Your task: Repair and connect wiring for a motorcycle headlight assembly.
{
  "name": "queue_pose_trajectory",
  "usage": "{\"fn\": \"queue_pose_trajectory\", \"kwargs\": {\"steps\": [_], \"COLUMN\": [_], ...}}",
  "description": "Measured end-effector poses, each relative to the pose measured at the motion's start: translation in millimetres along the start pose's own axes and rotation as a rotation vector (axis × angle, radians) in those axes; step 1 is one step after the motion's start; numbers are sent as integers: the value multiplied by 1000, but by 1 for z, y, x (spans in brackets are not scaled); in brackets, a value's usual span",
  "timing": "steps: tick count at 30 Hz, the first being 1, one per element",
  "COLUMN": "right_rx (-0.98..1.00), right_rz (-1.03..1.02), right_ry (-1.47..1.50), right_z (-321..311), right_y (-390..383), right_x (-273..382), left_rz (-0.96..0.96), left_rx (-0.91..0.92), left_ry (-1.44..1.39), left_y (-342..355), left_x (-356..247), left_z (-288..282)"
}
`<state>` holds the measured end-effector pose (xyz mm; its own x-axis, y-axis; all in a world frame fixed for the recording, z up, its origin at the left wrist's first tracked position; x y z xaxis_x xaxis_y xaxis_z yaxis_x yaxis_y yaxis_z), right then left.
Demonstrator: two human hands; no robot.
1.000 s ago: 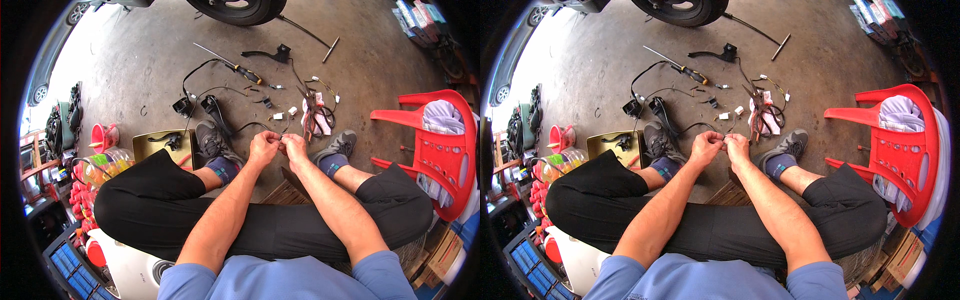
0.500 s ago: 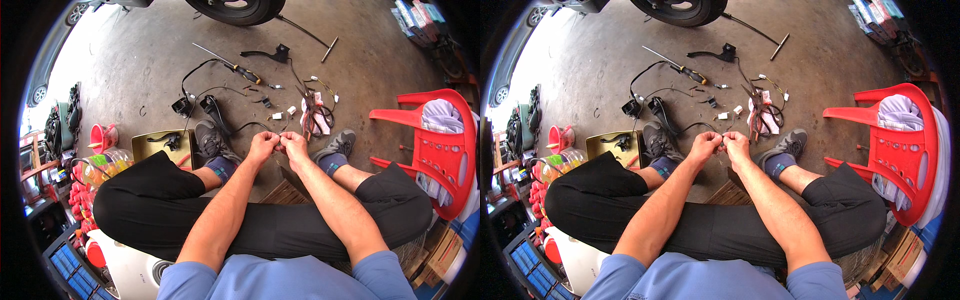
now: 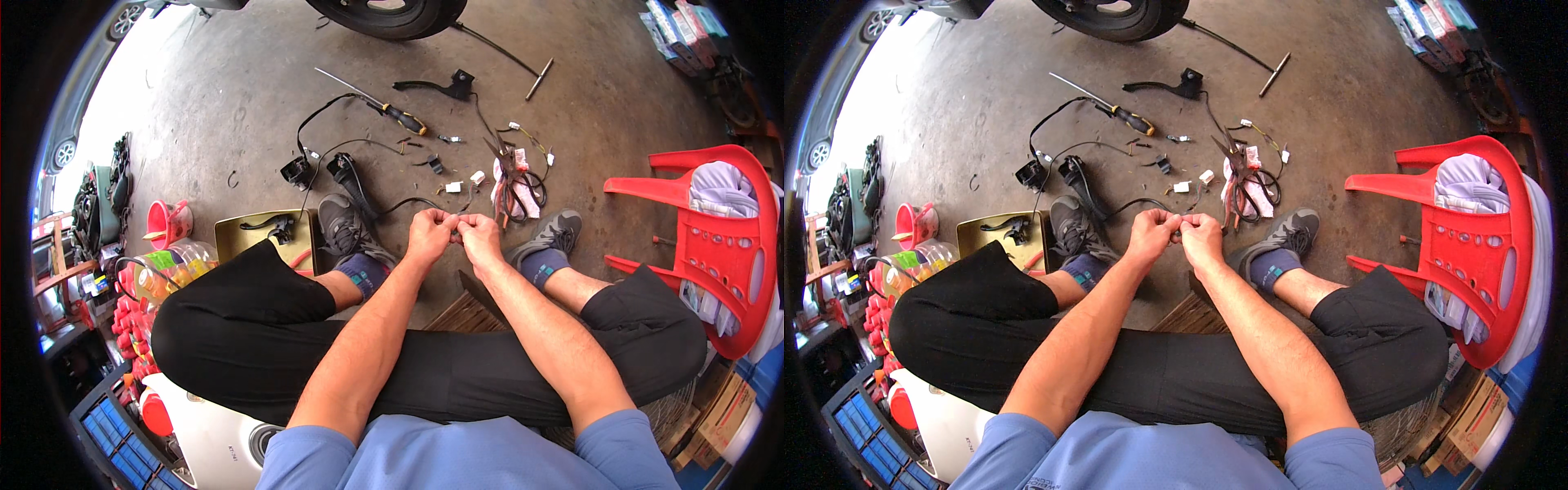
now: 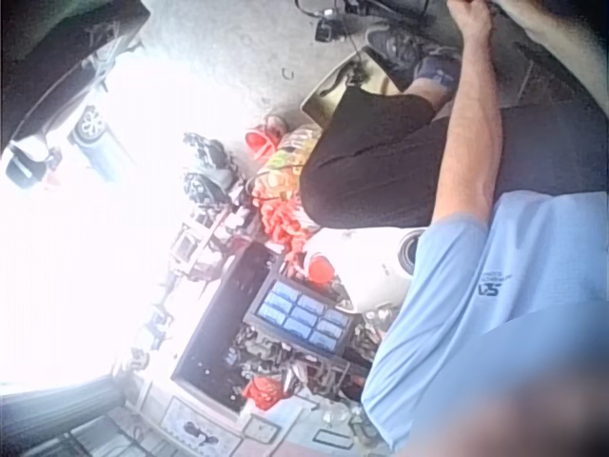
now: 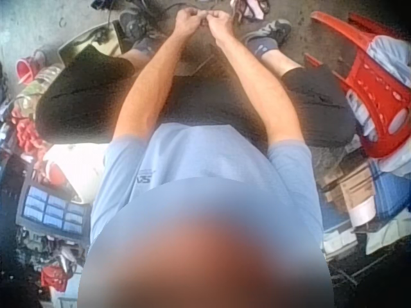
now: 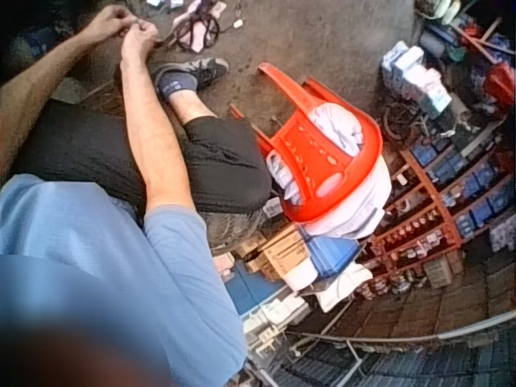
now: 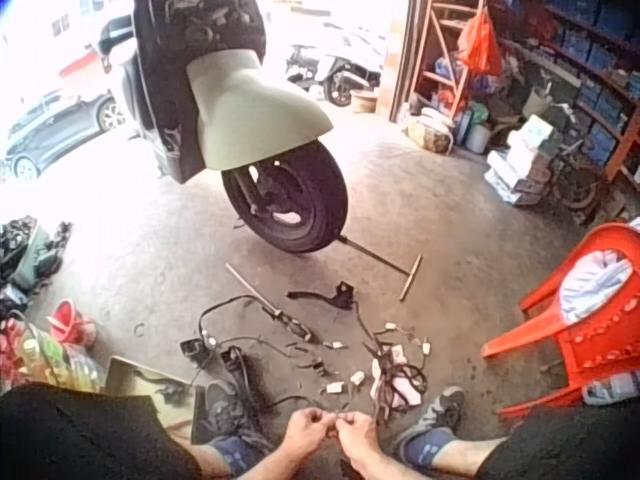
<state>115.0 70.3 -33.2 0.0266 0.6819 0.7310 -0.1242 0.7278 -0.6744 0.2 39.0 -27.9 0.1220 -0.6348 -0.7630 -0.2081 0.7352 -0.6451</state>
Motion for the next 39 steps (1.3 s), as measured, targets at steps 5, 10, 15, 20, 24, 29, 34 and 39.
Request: {"fn": "queue_pose_trajectory", "kwargs": {"steps": [5,10,15,20,24,29,34,39], "right_rx": [-71,-109,-140,-162,-142,-132,-107,-93], "right_rz": [-201,-249,-302,-245,-304,-279,-344,-475], "right_ry": [-315,-410,-434,-344,-357,-325,-342,-409], "right_z": [-2,-1,-4,-7,-7,-7,-10,-8], "right_y": [4,1,-1,1,2,3,7,0], "right_x": [2,5,6,0,1,-3,3,24], "left_rz": [14,40,42,63,103,78,69,174], "left_rx": [-126,-179,-192,-237,-259,-233,-185,-88], "left_ry": [263,401,508,553,534,518,284,54], "left_y": [0,1,-3,-8,-7,-3,4,5], "left_x": [-3,0,-7,-13,-14,-9,-3,3], "left_z": [-7,-8,-6,-8,-9,-8,-1,7]}}
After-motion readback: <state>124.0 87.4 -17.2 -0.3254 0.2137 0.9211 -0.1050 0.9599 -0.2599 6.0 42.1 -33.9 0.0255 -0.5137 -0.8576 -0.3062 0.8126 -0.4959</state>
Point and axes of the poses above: each hand's wrist, its own y-axis towards the middle knuckle, its own z-axis out of the palm, x = y × z, the point moved 6 cm from there along y, towards the middle knuckle, and after that the axes turned 12 degrees about y, right-handed, at the moved point
